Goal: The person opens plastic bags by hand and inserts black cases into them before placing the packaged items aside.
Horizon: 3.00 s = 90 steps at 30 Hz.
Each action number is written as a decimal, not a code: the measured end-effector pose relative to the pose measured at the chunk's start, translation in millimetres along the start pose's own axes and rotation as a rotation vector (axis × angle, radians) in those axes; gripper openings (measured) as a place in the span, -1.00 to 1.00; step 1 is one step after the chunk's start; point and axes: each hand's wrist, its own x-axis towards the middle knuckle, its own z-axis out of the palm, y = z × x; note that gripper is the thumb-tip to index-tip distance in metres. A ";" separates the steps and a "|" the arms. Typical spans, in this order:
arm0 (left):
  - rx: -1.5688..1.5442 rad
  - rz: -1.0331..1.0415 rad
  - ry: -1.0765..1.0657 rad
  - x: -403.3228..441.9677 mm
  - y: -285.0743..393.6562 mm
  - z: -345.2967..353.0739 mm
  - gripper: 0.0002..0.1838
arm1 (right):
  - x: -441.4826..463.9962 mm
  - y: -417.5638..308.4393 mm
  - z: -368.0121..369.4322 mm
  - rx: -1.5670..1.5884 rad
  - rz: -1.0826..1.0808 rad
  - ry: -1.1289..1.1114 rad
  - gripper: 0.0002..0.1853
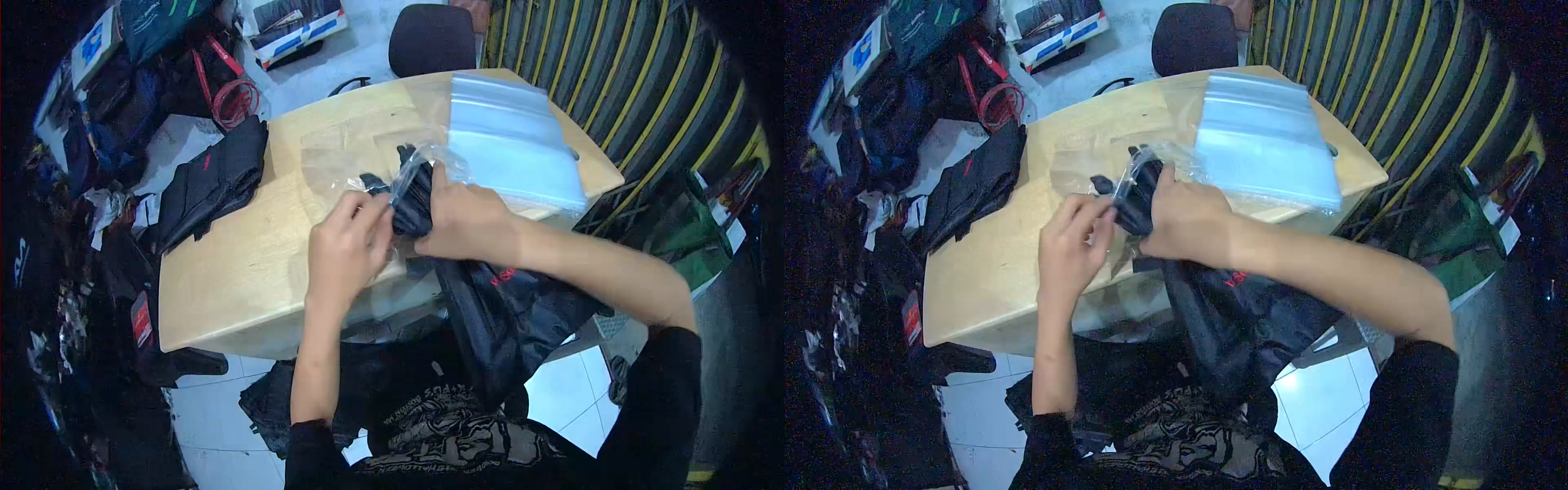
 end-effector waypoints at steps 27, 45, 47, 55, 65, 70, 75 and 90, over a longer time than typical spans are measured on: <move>0.410 0.207 -0.182 15.9 -10.5 -12.1 -0.67 | 61.1 95.8 6.1 1.030 0.290 -0.038 -0.44; -0.072 0.152 -0.267 91.3 -23.1 74.8 -0.85 | 27.4 104.5 26.2 0.508 -0.175 0.024 -0.41; -0.144 0.166 -0.287 92.7 -19.1 76.5 -0.86 | 24.8 73.9 2.6 0.347 0.031 -0.076 -0.51; 0.050 0.220 -0.343 79.5 -14.9 70.7 -0.80 | 46.9 77.7 23.5 0.853 -0.017 0.021 -0.72; 0.219 0.181 -0.229 70.3 -38.6 57.1 -0.77 | -83.0 72.0 112.0 2.142 0.522 -0.428 -0.36; 0.152 0.291 -0.280 62.9 -38.7 71.3 -0.72 | -88.1 2.2 117.0 1.772 0.608 -0.083 -0.46; 0.393 0.231 -0.322 61.4 -56.9 19.2 -0.60 | -78.0 29.4 117.9 2.267 0.360 0.290 -0.63; -0.408 -0.444 -0.603 -12.4 -119.1 -46.9 -0.57 | -68.5 73.7 107.1 2.436 0.413 0.274 -0.70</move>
